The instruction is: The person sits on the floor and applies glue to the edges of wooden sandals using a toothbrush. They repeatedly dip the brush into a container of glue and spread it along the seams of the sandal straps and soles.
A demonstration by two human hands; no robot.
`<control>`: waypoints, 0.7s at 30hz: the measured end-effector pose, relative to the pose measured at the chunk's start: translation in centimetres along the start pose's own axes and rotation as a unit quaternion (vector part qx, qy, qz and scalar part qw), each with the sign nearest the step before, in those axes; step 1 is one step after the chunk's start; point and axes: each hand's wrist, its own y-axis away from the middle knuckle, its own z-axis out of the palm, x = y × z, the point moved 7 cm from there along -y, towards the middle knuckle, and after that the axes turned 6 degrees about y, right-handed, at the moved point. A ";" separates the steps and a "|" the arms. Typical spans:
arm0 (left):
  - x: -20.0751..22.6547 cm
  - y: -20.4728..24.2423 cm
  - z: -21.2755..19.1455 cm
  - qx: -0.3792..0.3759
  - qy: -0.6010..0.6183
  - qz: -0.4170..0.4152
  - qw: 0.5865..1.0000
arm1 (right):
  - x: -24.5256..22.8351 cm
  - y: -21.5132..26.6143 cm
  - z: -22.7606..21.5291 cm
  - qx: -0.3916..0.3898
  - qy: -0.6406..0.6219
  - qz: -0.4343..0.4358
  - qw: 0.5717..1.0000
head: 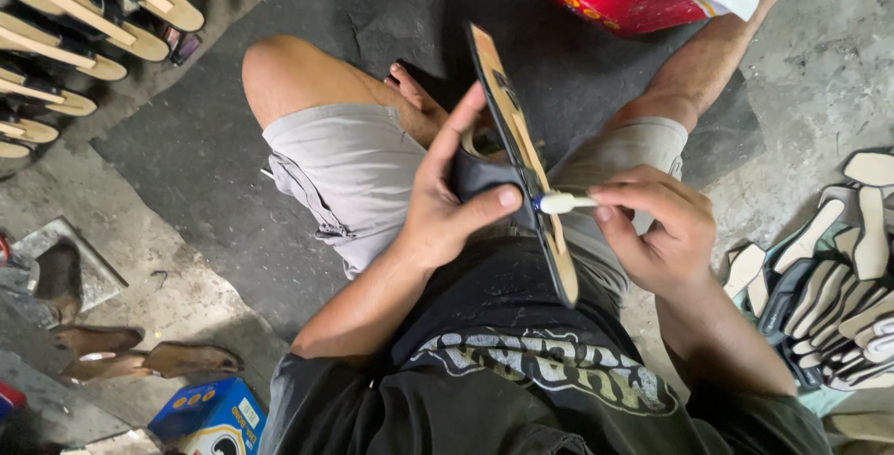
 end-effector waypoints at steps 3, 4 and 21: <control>0.2 -0.1 -0.8 0.034 -0.020 0.025 0.999 | -0.1 0.7 -0.3 -0.014 -0.005 0.020 1.000; 0.2 -0.1 -1.0 0.042 -0.018 0.028 0.999 | -0.2 1.1 -0.5 -0.013 0.003 0.026 1.000; 1.4 0.2 -0.7 0.046 -0.142 0.088 0.985 | -1.2 1.3 -1.0 0.015 0.118 0.018 0.993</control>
